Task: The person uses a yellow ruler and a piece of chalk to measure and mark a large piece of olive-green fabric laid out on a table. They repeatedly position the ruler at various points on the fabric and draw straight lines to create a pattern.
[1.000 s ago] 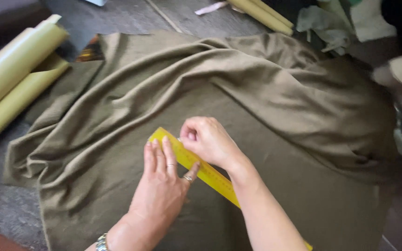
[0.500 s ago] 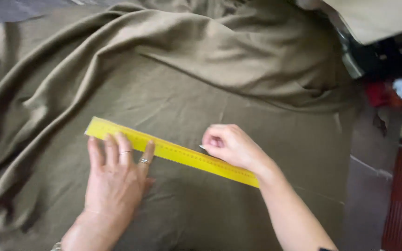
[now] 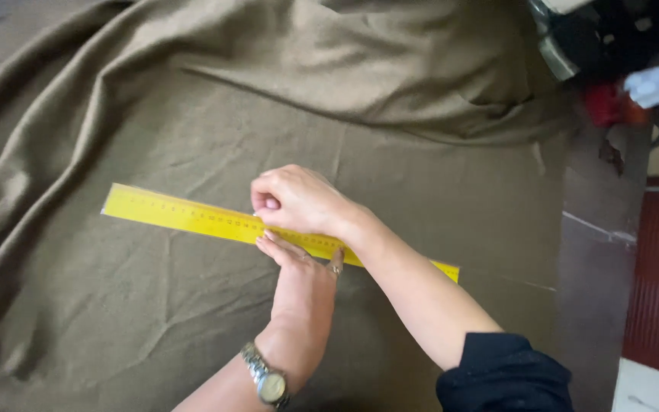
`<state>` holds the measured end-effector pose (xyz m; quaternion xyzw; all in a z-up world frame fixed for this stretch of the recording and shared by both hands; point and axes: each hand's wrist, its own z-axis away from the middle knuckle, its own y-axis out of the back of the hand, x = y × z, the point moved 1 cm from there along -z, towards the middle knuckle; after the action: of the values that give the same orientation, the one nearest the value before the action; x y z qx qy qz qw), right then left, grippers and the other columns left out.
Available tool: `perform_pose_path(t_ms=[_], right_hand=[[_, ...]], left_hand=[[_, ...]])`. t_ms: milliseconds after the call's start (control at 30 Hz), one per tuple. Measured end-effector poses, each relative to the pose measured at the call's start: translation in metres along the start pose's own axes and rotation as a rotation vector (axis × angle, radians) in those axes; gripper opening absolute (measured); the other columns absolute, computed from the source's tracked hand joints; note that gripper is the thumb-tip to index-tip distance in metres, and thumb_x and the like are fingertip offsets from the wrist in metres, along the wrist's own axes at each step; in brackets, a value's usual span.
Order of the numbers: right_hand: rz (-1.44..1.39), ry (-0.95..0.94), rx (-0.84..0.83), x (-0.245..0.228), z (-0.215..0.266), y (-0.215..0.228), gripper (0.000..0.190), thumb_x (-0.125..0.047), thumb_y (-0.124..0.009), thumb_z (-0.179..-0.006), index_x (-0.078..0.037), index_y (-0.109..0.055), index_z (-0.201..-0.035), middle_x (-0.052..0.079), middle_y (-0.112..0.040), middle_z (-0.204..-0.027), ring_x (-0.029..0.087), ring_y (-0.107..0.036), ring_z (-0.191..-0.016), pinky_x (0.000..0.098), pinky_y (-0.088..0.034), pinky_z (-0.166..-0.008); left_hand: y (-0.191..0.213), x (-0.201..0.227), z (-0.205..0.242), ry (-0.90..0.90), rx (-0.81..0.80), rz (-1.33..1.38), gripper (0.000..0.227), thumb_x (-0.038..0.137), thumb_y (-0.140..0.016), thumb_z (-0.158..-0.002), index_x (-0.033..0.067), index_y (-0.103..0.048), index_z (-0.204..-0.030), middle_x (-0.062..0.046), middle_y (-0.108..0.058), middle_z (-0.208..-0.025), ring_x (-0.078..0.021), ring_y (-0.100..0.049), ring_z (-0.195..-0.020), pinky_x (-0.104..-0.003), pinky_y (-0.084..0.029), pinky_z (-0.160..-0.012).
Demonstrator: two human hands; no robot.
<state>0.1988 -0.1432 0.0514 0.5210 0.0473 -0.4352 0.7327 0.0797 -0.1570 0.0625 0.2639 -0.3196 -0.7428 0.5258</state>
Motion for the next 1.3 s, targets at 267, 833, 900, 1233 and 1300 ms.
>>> perform_pose_path(t_ms=[267,833,900,1233,1300], right_hand=[[0.079,0.166,-0.058,0.065,0.053,-0.002,0.011,-0.018,-0.060,-0.074,-0.017,-0.051,-0.067,0.000,-0.055,-0.064,0.023,-0.055,-0.060,0.0379,-0.039,-0.059],[-0.143,-0.196,0.380,0.131,0.252,-0.046,0.005,-0.011,-0.069,-0.078,-0.013,-0.065,-0.079,0.007,-0.066,-0.087,0.032,-0.064,-0.095,0.0444,-0.051,-0.086],[-0.138,-0.091,0.468,0.118,0.242,-0.053,0.005,-0.012,-0.068,-0.081,-0.012,-0.063,-0.079,0.003,-0.067,-0.088,0.030,-0.062,-0.104,0.0409,-0.047,-0.092],[-0.073,0.096,0.574,0.081,0.239,-0.089,0.010,-0.015,-0.070,-0.085,-0.018,-0.062,-0.079,-0.007,-0.065,-0.091,0.020,-0.056,-0.100,0.0375,-0.036,-0.084],[-0.221,0.039,0.569,0.075,0.265,-0.091,0.013,-0.017,-0.069,-0.086,-0.019,-0.060,-0.078,-0.008,-0.064,-0.088,0.017,-0.055,-0.095,0.0362,-0.033,-0.087]], left_hand=[[0.005,0.007,-0.010,0.059,-0.059,0.075,0.062,0.018,-0.024,-0.097,0.0419,-0.004,-0.151,-0.055,-0.045,-0.125,-0.0724,-0.046,-0.113,-0.076,-0.037,-0.087],[-0.062,-0.063,-0.033,0.201,0.556,0.043,0.015,0.041,-0.071,-0.073,0.0300,-0.072,-0.084,0.004,-0.062,-0.091,-0.0177,-0.062,-0.089,-0.035,-0.051,-0.070],[-0.057,-0.084,-0.040,0.155,0.479,0.120,0.030,0.050,-0.070,-0.070,0.0328,-0.066,-0.095,0.003,-0.060,-0.099,-0.0196,-0.059,-0.098,-0.036,-0.052,-0.076],[-0.050,-0.077,-0.009,-0.031,0.491,0.597,0.024,0.049,-0.069,-0.074,0.0255,-0.071,-0.080,0.012,-0.065,-0.091,-0.0191,-0.058,-0.087,-0.041,-0.046,-0.080],[-0.040,-0.048,0.013,-0.089,0.746,0.529,0.020,0.046,-0.067,-0.075,0.0271,-0.071,-0.079,0.006,-0.062,-0.110,-0.0208,-0.056,-0.106,-0.049,-0.038,-0.098]])
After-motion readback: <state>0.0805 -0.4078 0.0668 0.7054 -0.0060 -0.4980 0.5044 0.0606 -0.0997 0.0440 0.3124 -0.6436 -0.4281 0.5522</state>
